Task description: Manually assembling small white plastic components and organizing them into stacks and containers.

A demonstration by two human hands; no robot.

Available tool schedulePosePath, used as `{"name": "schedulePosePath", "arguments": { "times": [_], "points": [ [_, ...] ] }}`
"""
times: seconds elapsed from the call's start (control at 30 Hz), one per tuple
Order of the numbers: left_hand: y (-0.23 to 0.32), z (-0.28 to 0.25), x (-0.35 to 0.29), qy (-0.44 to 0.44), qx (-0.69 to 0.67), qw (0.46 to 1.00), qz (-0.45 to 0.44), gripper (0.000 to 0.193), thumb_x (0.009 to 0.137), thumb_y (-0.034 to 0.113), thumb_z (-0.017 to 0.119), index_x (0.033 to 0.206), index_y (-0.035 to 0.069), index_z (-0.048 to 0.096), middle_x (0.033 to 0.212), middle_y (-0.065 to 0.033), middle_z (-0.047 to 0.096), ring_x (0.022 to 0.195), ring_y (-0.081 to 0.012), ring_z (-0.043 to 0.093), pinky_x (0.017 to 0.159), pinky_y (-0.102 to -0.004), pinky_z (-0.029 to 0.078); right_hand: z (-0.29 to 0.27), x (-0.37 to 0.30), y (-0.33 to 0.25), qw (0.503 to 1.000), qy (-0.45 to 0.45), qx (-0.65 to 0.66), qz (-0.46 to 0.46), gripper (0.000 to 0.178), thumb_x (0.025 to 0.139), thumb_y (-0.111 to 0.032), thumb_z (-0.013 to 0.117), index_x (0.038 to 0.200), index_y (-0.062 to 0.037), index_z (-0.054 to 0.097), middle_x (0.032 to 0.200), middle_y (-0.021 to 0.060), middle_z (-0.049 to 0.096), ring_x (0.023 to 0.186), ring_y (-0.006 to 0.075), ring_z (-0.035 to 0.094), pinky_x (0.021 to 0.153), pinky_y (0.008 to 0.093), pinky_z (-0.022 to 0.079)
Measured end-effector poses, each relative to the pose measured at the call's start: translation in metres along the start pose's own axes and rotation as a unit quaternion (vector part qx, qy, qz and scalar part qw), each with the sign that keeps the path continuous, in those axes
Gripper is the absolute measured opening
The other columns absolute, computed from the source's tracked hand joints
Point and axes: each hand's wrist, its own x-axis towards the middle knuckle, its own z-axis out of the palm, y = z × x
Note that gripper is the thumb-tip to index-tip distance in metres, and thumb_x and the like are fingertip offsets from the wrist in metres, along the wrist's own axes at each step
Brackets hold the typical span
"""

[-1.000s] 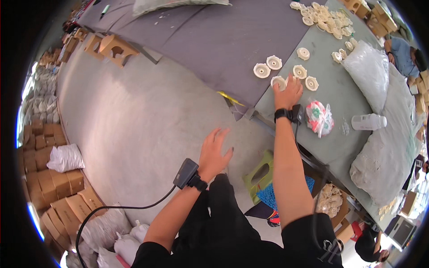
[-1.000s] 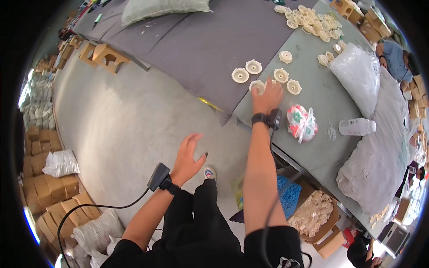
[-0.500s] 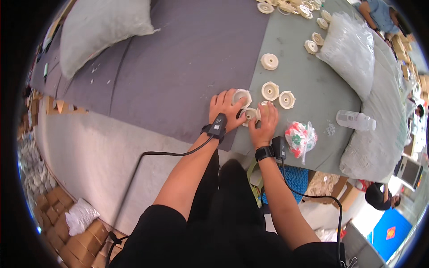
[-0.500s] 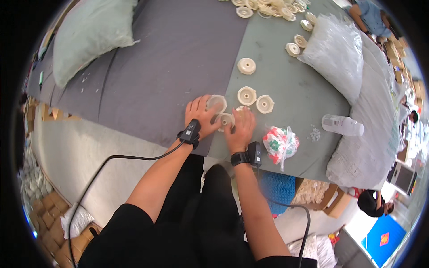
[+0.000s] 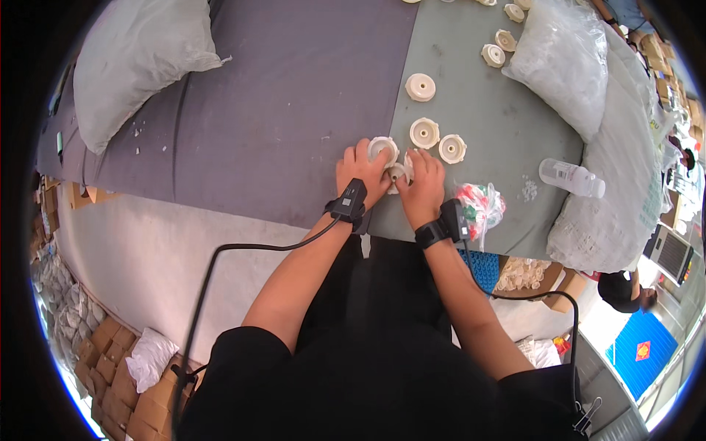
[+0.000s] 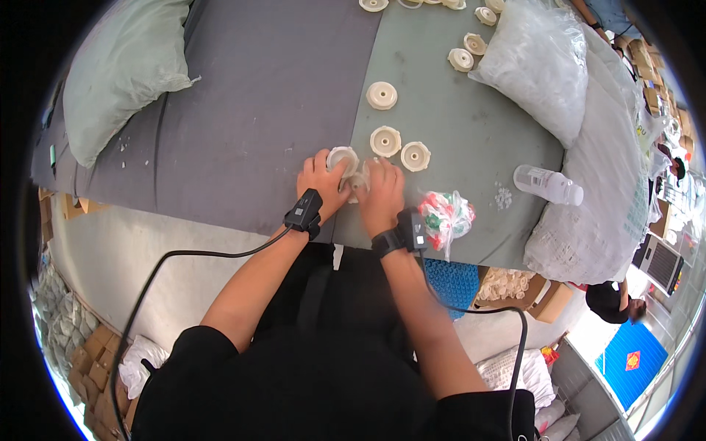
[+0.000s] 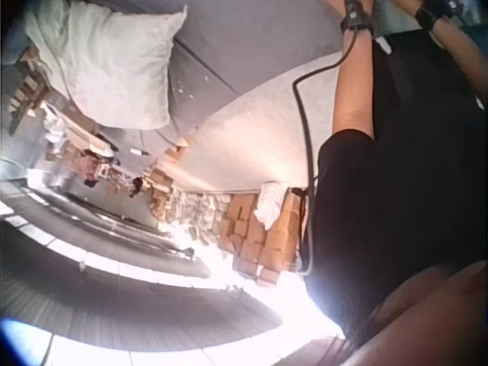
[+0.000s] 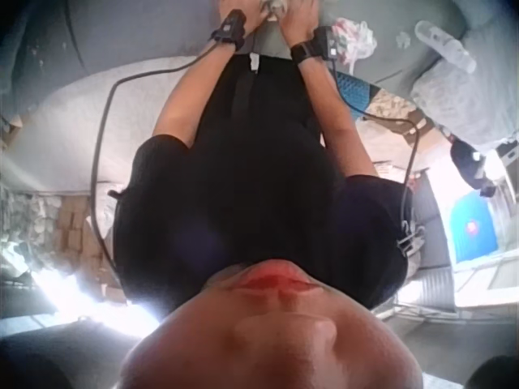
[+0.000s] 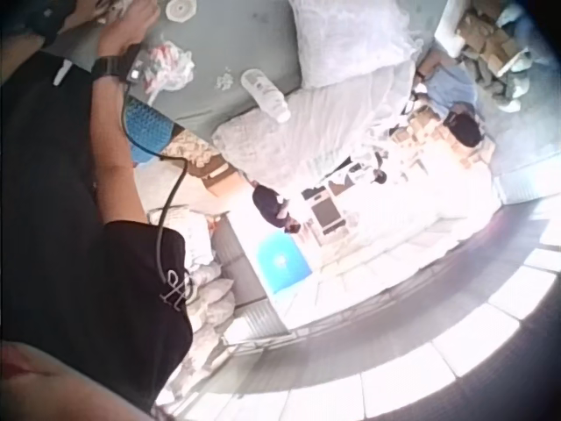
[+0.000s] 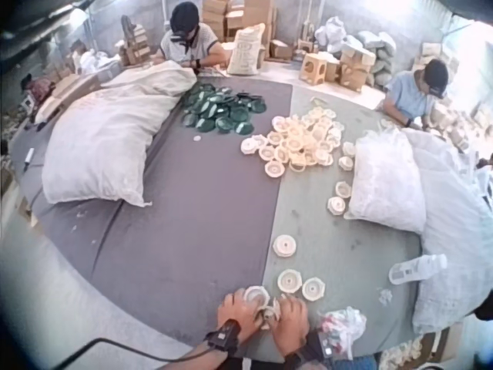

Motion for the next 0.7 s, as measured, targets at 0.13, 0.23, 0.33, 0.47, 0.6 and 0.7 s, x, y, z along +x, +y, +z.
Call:
{"name": "schedulePosePath", "arguments": {
  "times": [0.13,0.23,0.33,0.47,0.6,0.7],
  "points": [
    [0.006,0.021,0.003,0.023,-0.164,0.982,-0.096,0.039,0.066,0.014,0.065,0.105,0.017,0.06,0.112,-0.0142,0.049,0.092,-0.0322,0.054,0.072,-0.0399,0.048,-0.011,0.012,0.011,1.0,-0.017,0.018,-0.012,0.053,0.066,-0.008,0.069,0.116,-0.0043,0.053,0.116,0.014,0.053,0.107,0.031,0.049,0.09,0.0386,0.044],
    [0.001,0.027,0.009,-0.097,-0.468,0.854,-0.205,0.035,0.072,0.014,0.062,0.107,0.013,0.059,0.112,-0.013,0.051,0.095,-0.0292,0.056,0.065,-0.0356,0.05,-0.027,0.023,-0.003,0.949,-0.073,0.264,0.156,0.05,0.069,-0.006,0.066,0.116,-0.0007,0.052,0.106,0.012,0.059,0.097,0.0248,0.057,0.085,0.034,0.046],
    [0.024,-0.017,0.025,-0.198,-0.593,0.704,-0.335,0.041,0.08,0.015,0.057,0.12,0.011,0.051,0.116,-0.0094,0.052,0.099,-0.0235,0.057,0.069,-0.0384,0.053,-0.042,0.037,-0.007,0.835,-0.036,0.488,0.253,0.045,0.073,-0.001,0.059,0.117,0.001,0.051,0.103,0.0095,0.059,0.094,0.0148,0.057,0.08,0.027,0.047],
    [0.028,-0.035,0.035,-0.208,-0.783,0.507,-0.296,0.049,0.084,0.015,0.053,0.131,0.013,0.039,0.122,-0.0088,0.049,0.109,-0.0245,0.053,0.082,-0.0477,0.051,-0.051,0.048,-0.015,0.841,-0.032,0.484,0.238,0.044,0.074,-0.001,0.059,0.117,0.0015,0.051,0.104,0.0097,0.058,0.094,0.0151,0.057,0.079,0.0271,0.048],
    [0.025,-0.026,0.042,-0.206,-0.822,0.467,-0.254,0.051,0.083,0.017,0.054,0.131,0.014,0.036,0.123,-0.0097,0.048,0.114,-0.0261,0.05,0.089,-0.0478,0.047,-0.05,0.05,-0.022,0.833,-0.042,0.504,0.224,0.042,0.076,-0.004,0.059,0.117,0.0012,0.051,0.106,0.009,0.058,0.094,0.0142,0.057,0.081,0.0265,0.047],
    [0.02,-0.016,0.041,-0.182,-0.858,0.424,-0.227,0.055,0.081,0.018,0.056,0.132,0.015,0.034,0.125,-0.0105,0.047,0.115,-0.0276,0.048,0.095,-0.0466,0.043,-0.055,0.054,-0.034,0.846,-0.069,0.496,0.182,0.036,0.082,-0.01,0.058,0.116,0.0012,0.053,0.106,0.0085,0.059,0.094,0.0132,0.056,0.082,0.0256,0.045]
  ]
}}
